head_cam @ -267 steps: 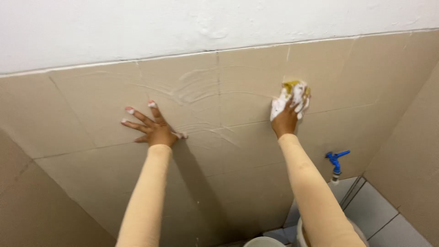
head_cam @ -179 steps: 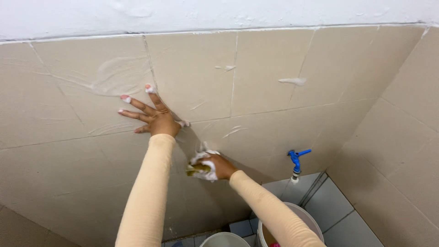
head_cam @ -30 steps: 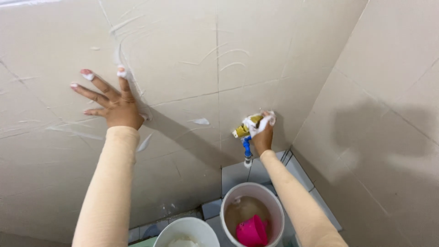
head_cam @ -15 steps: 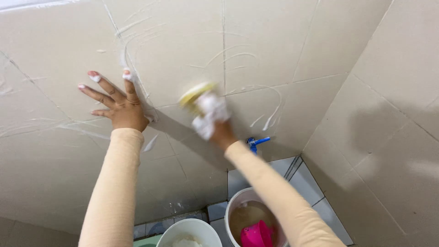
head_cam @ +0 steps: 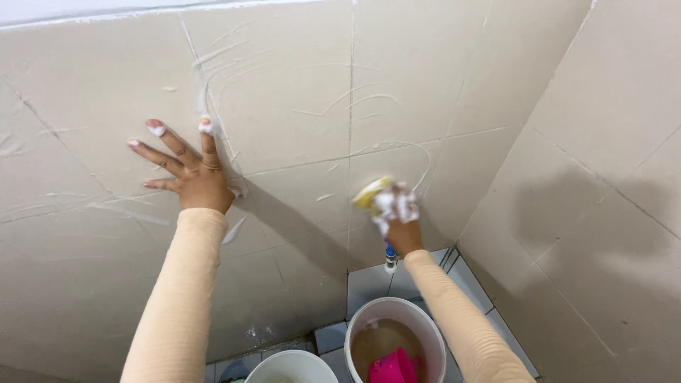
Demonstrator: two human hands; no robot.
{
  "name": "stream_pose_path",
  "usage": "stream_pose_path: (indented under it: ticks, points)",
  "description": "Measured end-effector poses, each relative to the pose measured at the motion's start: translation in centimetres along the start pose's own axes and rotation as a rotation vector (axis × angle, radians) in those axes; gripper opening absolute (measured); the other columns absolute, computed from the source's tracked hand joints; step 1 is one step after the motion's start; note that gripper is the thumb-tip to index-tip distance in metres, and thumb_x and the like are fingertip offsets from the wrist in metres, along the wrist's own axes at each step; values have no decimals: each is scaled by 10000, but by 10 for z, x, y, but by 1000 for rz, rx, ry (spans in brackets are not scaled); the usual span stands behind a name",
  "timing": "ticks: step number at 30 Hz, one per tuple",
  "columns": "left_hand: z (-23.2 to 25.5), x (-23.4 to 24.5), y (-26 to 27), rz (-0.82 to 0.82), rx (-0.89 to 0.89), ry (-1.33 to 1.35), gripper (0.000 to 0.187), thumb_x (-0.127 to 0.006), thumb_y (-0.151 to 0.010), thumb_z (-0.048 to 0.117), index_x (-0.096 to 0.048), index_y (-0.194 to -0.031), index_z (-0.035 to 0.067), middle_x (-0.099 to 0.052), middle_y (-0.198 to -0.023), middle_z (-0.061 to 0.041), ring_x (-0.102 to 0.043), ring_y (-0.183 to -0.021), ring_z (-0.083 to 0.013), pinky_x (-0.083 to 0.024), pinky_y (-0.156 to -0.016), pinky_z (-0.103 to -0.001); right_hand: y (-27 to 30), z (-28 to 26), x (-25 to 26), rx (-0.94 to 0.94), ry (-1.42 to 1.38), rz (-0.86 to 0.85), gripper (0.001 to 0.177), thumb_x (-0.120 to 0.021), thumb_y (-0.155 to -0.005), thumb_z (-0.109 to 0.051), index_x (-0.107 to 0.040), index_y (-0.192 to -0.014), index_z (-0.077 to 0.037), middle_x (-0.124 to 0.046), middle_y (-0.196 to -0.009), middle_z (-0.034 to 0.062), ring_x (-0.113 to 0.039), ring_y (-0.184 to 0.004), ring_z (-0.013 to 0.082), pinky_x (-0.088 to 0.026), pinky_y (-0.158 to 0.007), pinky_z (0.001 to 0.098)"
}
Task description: Scrubbing bathroom wall tiles with a sponge and soapy water.
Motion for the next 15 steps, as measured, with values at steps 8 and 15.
stream_pose_path:
  ticks: [8,15]
  points:
    - [1,-7,-2,23,-10,7,1529,-916,-758,508,352,-1608,422,345,-1599,-352,244,-1388,-683,-312,-1010,-901,17,193,-108,-741,-482,276,376,-549,-974,-244,-527,-1251,9,-566,-1271,245,-599,-1160,409,-507,-967,467]
    - [4,-2,1,43,-22,2,1517,-892,-812,485,355,-1672,409,349,-1605,-355,242,-1387,-689,-322,-995,-896,-88,52,-32,-732,-1031,179,429,-322,-1117,-380,-448,-1402,-85,-604,-1233,118,-638,-1101,231,-552,-935,384]
Point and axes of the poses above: each hand's wrist, its own y-axis away from the middle knuckle, its own x-axis out of the back of the hand, z = x × y, the point moved 8 cm from there along -y, towards the middle knuckle
